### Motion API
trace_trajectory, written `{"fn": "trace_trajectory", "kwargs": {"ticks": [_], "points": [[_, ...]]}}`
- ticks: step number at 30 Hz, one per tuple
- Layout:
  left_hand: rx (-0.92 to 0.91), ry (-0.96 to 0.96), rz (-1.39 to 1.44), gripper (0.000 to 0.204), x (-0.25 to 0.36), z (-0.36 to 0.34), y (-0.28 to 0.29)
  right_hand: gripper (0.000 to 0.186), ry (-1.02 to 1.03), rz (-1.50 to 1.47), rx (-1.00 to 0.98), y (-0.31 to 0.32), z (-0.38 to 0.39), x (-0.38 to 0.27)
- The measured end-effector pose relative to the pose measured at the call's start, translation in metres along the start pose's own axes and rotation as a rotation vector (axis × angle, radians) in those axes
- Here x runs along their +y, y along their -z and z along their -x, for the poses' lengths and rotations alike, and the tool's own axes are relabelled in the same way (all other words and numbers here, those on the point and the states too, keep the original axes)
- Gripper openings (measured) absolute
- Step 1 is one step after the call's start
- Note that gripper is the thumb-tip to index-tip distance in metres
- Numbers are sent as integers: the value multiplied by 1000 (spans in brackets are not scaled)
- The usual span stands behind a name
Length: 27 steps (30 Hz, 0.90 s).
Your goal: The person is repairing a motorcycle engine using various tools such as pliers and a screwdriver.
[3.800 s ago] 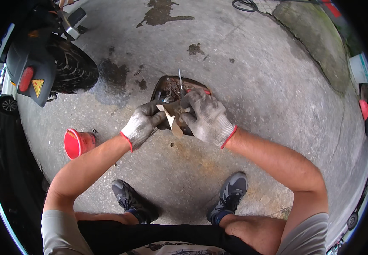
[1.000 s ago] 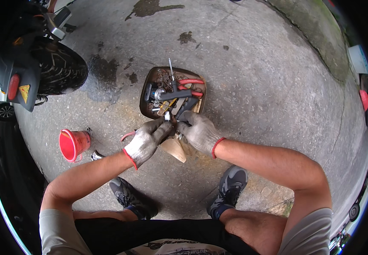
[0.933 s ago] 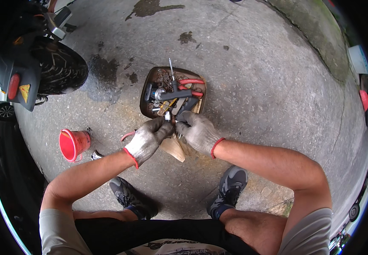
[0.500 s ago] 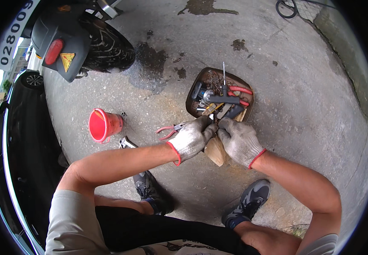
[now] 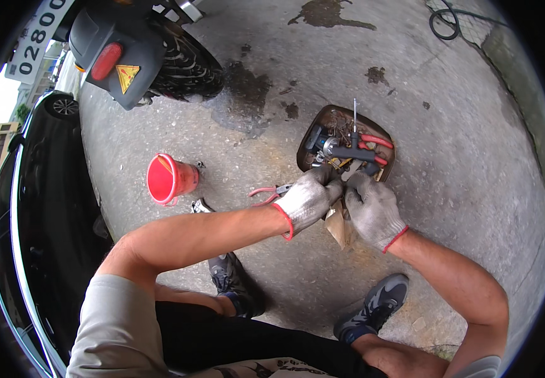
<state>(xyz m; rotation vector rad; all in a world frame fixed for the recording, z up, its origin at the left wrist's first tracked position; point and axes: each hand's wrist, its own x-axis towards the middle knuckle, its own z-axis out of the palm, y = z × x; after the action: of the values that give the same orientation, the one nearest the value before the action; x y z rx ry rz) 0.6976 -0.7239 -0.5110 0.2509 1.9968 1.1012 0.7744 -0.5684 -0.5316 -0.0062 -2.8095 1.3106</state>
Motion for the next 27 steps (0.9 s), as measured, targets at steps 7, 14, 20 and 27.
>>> {"fn": "trace_trajectory", "kwargs": {"ticks": [7,14,20,27], "points": [[64,-22,-28,23,-7,-8,1,13,-5,34,28,2,-9,-2],[-8,-31,111,26,-6,-11,5,12,156,137,43,5,-19,3],[-6,-51,-108,21,-6,-14,7,12,31,119,-69,9,-14,0],[37,-129,12,22,2,-16,10,20,-192,-110,-71,10,-18,2]]}}
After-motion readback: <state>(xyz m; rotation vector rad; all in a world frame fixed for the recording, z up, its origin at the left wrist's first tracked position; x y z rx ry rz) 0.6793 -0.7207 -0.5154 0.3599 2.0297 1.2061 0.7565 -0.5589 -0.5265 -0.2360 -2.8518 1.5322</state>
